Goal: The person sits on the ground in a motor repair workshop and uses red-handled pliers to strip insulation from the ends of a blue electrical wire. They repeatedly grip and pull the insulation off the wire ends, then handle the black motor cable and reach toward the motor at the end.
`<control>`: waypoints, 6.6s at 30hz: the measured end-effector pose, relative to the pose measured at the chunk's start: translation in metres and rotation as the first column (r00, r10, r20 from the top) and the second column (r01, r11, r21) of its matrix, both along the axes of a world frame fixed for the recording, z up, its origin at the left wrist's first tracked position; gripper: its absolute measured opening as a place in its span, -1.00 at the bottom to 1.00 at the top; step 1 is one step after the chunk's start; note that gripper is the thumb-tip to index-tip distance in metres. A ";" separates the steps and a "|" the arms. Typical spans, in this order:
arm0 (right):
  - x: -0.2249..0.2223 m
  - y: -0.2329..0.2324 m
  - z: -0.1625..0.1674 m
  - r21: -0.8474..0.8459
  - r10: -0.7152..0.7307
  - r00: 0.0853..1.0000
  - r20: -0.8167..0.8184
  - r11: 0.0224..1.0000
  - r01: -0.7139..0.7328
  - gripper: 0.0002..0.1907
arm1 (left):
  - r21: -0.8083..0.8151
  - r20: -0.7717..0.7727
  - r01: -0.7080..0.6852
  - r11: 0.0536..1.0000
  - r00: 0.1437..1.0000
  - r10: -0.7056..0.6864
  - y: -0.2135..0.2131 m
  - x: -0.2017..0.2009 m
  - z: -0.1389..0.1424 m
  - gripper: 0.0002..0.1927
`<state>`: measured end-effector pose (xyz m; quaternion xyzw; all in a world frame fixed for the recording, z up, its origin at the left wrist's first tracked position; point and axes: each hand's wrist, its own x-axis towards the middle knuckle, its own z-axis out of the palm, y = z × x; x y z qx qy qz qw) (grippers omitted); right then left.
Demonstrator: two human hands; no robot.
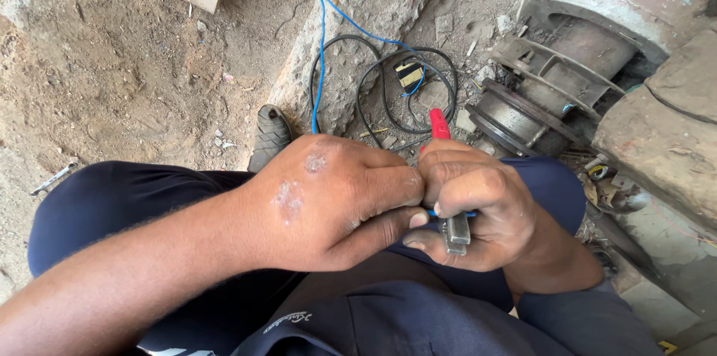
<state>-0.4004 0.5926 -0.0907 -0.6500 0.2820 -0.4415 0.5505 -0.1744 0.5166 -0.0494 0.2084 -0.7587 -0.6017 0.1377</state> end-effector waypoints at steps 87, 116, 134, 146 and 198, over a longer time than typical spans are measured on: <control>-0.029 0.008 -0.019 0.109 0.163 0.985 -0.061 0.982 -0.155 -0.69 | 0.345 0.003 -0.025 0.938 1.000 0.026 0.026 0.004 -0.029 -0.72; -0.017 0.017 -0.037 0.094 -0.288 0.952 -0.099 0.950 0.297 -0.50 | -0.156 0.079 -0.230 0.961 0.966 0.245 0.019 -0.016 -0.024 -0.81; -0.011 0.017 -0.043 -0.136 -0.297 0.933 -0.205 0.952 0.273 -0.40 | 0.026 -0.120 -0.316 0.948 0.941 0.317 0.024 -0.018 -0.029 -0.82; -0.010 0.031 -0.046 0.151 -0.322 0.940 -0.114 0.930 0.336 -0.01 | 0.164 -0.156 -0.258 0.952 0.946 0.283 0.012 -0.013 -0.029 -0.88; 0.014 -0.008 -0.042 -0.008 -0.392 0.863 -0.319 0.911 0.411 -0.45 | 0.158 -0.023 -0.543 0.825 0.833 0.553 -0.020 0.007 -0.009 -0.88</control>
